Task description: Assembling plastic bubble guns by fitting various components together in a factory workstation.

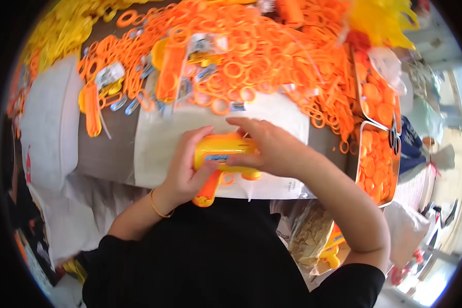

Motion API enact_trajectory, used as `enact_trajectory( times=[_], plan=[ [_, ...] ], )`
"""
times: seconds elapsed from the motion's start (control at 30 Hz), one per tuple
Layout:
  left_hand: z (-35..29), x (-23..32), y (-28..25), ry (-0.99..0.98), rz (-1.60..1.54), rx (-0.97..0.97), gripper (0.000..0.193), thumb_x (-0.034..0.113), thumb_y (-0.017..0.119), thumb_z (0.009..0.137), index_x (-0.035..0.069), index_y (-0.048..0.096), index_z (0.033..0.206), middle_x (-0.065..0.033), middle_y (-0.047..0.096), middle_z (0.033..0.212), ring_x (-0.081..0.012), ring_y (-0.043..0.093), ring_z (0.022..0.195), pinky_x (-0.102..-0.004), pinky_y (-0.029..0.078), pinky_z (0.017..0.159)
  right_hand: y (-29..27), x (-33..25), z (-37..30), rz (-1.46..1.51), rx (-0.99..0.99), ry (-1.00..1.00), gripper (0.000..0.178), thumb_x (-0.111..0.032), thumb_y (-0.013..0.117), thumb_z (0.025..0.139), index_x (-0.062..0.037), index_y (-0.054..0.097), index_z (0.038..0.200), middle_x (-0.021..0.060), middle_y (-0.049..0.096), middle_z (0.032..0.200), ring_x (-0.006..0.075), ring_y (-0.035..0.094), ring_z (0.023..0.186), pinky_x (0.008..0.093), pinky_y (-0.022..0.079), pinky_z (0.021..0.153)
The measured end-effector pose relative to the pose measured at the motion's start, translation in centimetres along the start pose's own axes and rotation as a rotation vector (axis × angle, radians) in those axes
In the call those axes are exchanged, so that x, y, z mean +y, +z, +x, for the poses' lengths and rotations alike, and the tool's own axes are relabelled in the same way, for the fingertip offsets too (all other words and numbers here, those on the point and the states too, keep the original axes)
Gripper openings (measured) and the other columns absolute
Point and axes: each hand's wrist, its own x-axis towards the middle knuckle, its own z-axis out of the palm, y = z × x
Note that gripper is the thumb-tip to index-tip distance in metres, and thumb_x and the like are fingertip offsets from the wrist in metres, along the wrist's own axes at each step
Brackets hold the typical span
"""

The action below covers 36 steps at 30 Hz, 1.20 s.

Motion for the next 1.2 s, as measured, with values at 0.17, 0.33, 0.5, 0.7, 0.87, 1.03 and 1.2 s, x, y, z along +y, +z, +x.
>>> enact_trajectory(
  times=[0.17,0.33,0.5,0.7,0.87,1.03,1.2],
  plan=[
    [-0.3,1.0,-0.6,0.228,0.173,-0.252,0.060,0.036,0.058,0.087,0.001,0.041,0.133,-0.0205,0.042,0.132,-0.0380,0.039,0.121,-0.0469,0.028,0.102,3.5,0.1,-7.1,-0.171,0.360,-0.103,0.065,-0.038,0.081,0.064,-0.0005,0.055,0.110,0.0160,0.062,0.095,0.0325,0.060,0.093,0.0367,0.048,0.082],
    [0.4,1.3,-0.4,0.216,0.727,-0.548,0.064,0.031,0.067,0.077,0.006,0.044,0.132,-0.0194,0.033,0.141,-0.0389,0.028,0.131,-0.0499,0.021,0.107,9.7,9.0,-27.0,0.669,1.269,0.212,0.056,-0.029,0.065,0.082,0.0014,0.043,0.124,0.0145,0.058,0.107,0.0245,0.061,0.095,0.0387,0.052,0.080],
    [0.6,0.9,-0.4,0.198,0.660,-0.459,0.052,0.021,0.067,0.074,0.005,0.053,0.122,-0.0153,0.037,0.140,-0.0374,0.029,0.131,-0.0462,0.025,0.108,16.7,20.3,-38.6,0.870,1.543,0.833,0.056,-0.040,0.058,0.089,0.0036,0.046,0.122,0.0141,0.055,0.116,0.0206,0.055,0.106,0.0293,0.044,0.089],
    [0.5,1.7,-1.6,0.113,0.382,-0.376,0.046,0.016,0.066,0.076,0.005,0.056,0.119,-0.0145,0.040,0.138,-0.0354,0.032,0.131,-0.0439,0.028,0.107,9.1,12.1,-28.7,-0.500,1.548,0.500,0.034,-0.020,0.043,0.095,0.0022,0.052,0.120,0.0151,0.056,0.115,0.0253,0.053,0.106,0.0348,0.040,0.094],
    [5.3,0.6,-5.8,0.330,0.789,0.139,0.045,0.016,0.067,0.077,0.008,0.055,0.119,-0.0150,0.039,0.136,-0.0378,0.033,0.128,-0.0477,0.029,0.105,5.9,0.0,-8.8,-0.081,0.637,-0.401,0.016,-0.005,0.058,0.081,0.0000,0.061,0.095,0.0128,0.059,0.087,0.0253,0.058,0.082,0.0361,0.048,0.071],
    [6.0,-0.7,-14.9,0.160,1.068,0.420,0.039,0.012,0.062,0.081,0.006,0.054,0.119,-0.0166,0.043,0.131,-0.0381,0.037,0.124,-0.0476,0.031,0.103,6.0,0.4,3.4,-0.049,0.645,-0.287,0.011,-0.009,0.066,0.081,-0.0022,0.062,0.088,0.0086,0.058,0.078,0.0191,0.059,0.066,0.0286,0.048,0.060],
    [3.6,-1.9,-20.8,-0.019,1.091,0.378,0.039,0.002,0.056,0.082,0.001,0.051,0.121,-0.0177,0.049,0.125,-0.0323,0.048,0.115,-0.0376,0.040,0.098,5.5,-3.2,6.1,0.117,0.539,-0.397,0.007,-0.005,0.068,0.080,-0.0017,0.062,0.083,0.0053,0.055,0.073,0.0114,0.052,0.058,0.0244,0.044,0.053]
  ],
)
